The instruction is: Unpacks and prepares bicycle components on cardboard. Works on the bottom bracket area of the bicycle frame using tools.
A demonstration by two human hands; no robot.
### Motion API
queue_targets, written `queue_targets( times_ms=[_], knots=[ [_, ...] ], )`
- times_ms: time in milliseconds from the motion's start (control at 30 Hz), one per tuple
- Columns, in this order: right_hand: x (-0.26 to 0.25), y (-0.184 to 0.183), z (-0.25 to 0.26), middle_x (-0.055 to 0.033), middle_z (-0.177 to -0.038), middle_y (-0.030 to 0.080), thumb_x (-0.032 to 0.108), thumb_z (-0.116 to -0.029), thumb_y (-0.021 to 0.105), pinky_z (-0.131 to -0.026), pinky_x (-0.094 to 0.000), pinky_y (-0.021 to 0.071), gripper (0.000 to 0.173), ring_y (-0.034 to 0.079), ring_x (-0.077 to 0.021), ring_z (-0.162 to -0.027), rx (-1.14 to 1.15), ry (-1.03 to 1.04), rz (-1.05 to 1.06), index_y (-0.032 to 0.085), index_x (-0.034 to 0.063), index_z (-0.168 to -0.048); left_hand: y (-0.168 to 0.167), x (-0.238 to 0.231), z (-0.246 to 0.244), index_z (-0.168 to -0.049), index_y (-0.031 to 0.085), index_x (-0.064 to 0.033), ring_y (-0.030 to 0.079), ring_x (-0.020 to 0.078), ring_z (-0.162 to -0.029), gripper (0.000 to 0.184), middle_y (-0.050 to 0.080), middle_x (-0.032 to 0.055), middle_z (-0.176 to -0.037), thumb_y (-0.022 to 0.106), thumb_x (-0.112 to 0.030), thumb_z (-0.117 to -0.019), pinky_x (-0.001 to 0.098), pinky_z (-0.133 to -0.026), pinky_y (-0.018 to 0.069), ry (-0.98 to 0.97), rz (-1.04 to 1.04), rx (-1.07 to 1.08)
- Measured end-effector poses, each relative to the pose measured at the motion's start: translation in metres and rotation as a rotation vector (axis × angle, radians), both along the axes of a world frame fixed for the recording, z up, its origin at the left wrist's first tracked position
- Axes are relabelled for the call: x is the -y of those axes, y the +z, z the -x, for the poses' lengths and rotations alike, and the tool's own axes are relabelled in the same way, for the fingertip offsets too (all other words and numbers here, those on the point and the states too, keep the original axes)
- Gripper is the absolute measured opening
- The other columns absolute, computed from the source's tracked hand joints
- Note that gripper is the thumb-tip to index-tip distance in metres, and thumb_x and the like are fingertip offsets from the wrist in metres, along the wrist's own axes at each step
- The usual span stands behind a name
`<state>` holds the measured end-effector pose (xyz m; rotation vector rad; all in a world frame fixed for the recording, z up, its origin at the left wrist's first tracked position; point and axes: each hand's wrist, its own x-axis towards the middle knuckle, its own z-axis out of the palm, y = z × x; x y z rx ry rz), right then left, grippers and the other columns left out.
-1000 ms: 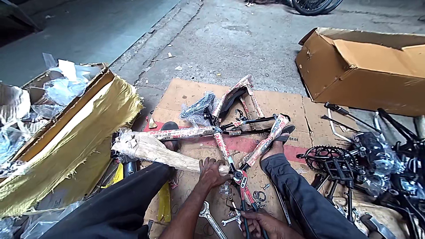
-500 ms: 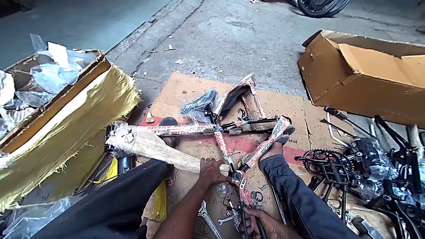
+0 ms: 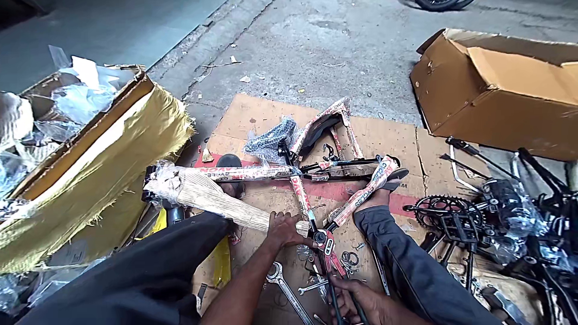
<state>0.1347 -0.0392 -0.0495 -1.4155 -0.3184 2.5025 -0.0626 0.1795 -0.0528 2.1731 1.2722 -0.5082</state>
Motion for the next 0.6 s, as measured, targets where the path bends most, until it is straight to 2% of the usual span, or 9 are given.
queue_targets(
  times_ms=[100, 200, 300, 367, 400, 433, 467, 500, 600],
  knots=[
    [0.000, 0.000, 0.105, -0.0067, -0.088, 0.073, 0.054, -0.1051, 0.047, -0.057, -0.0250, 0.0507, 0.050, 0.069, -0.0134, -0.073, 0.036, -0.354, -0.031, 0.064, 0.0076, -0.112, -0.002, -0.002, 0.016, -0.140, 0.059, -0.0326, 0.056, 0.0266, -0.122, 0.099, 0.066, 0.0054, -0.125, 0.062, -0.095, -0.0625, 0.0585, -0.112, 0.0298, -0.019, 0.029, -0.010],
    [-0.024, -0.006, 0.189, -0.0090, -0.088, 0.070, 0.042, -0.1090, 0.046, -0.066, -0.0337, 0.0578, 0.036, 0.070, -0.0209, -0.078, -0.171, -0.750, 0.010, 0.058, 0.0077, -0.106, -0.002, -0.007, 0.029, -0.134, 0.062, -0.0317, 0.057, 0.0258, -0.121, 0.090, 0.067, 0.0049, -0.122, 0.060, -0.093, -0.0680, 0.0590, -0.113, 0.0276, -0.037, 0.046, 0.003],
    [-0.004, -0.026, 0.144, -0.0116, -0.107, 0.072, 0.049, -0.1080, 0.042, -0.090, -0.0454, 0.0579, 0.044, 0.070, -0.0277, -0.103, -0.328, -0.502, -0.040, 0.059, 0.0090, -0.118, 0.000, -0.002, 0.032, -0.136, 0.061, -0.0320, 0.056, 0.0255, -0.122, 0.095, 0.066, 0.0046, -0.124, 0.060, -0.095, -0.0644, 0.0591, -0.114, 0.0272, -0.048, 0.039, -0.010],
    [0.015, -0.033, 0.074, -0.0127, -0.110, 0.073, 0.057, -0.1038, 0.044, -0.095, -0.0492, 0.0566, 0.055, 0.070, -0.0296, -0.107, -0.295, -0.249, -0.025, 0.062, 0.0085, -0.122, -0.001, 0.004, 0.030, -0.138, 0.060, -0.0330, 0.056, 0.0257, -0.123, 0.100, 0.066, 0.0044, -0.125, 0.063, -0.095, -0.0597, 0.0583, -0.114, 0.0283, -0.042, 0.011, -0.016],
    [0.015, -0.034, 0.040, -0.0112, -0.103, 0.073, 0.059, -0.1026, 0.045, -0.089, -0.0454, 0.0586, 0.056, 0.071, -0.0267, -0.100, -0.222, -0.127, -0.013, 0.063, 0.0087, -0.118, -0.001, 0.006, 0.029, -0.139, 0.060, -0.0334, 0.056, 0.0257, -0.123, 0.101, 0.066, 0.0045, -0.125, 0.063, -0.095, -0.0593, 0.0575, -0.114, 0.0286, -0.037, -0.007, -0.014],
    [0.012, -0.032, 0.019, -0.0098, -0.095, 0.074, 0.059, -0.1014, 0.049, -0.075, -0.0375, 0.0598, 0.054, 0.073, -0.0222, -0.087, -0.125, -0.034, -0.001, 0.065, 0.0089, -0.111, -0.002, 0.007, 0.029, -0.138, 0.061, -0.0329, 0.056, 0.0259, -0.121, 0.100, 0.066, 0.0051, -0.124, 0.065, -0.094, -0.0592, 0.0572, -0.113, 0.0293, -0.030, -0.026, -0.003],
    [0.008, -0.027, 0.016, -0.0083, -0.087, 0.074, 0.060, -0.0996, 0.054, -0.058, -0.0289, 0.0554, 0.053, 0.072, -0.0172, -0.073, -0.010, 0.018, -0.008, 0.067, 0.0092, -0.105, -0.002, 0.009, 0.028, -0.138, 0.062, -0.0325, 0.057, 0.0264, -0.120, 0.099, 0.067, 0.0059, -0.123, 0.066, -0.093, -0.0595, 0.0570, -0.113, 0.0297, -0.025, -0.042, 0.010],
    [0.007, -0.021, 0.030, -0.0063, -0.081, 0.073, 0.059, -0.1001, 0.055, -0.049, -0.0237, 0.0479, 0.051, 0.067, -0.0126, -0.063, 0.070, 0.002, -0.020, 0.066, 0.0092, -0.101, -0.003, 0.009, 0.029, -0.137, 0.062, -0.0332, 0.058, 0.0263, -0.119, 0.097, 0.067, 0.0062, -0.122, 0.066, -0.092, -0.0607, 0.0564, -0.112, 0.0302, -0.021, -0.055, 0.017],
    [-0.006, -0.009, 0.146, -0.0054, -0.081, 0.069, 0.045, -0.1068, 0.049, -0.047, -0.0203, 0.0423, 0.041, 0.062, -0.0095, -0.060, 0.070, -0.484, -0.037, 0.061, 0.0064, -0.104, -0.001, 0.006, 0.033, -0.137, 0.062, -0.0333, 0.058, 0.0282, -0.119, 0.086, 0.067, 0.0081, -0.123, 0.064, -0.088, -0.0704, 0.0586, -0.113, 0.0286, -0.020, -0.038, 0.042]
  ],
)
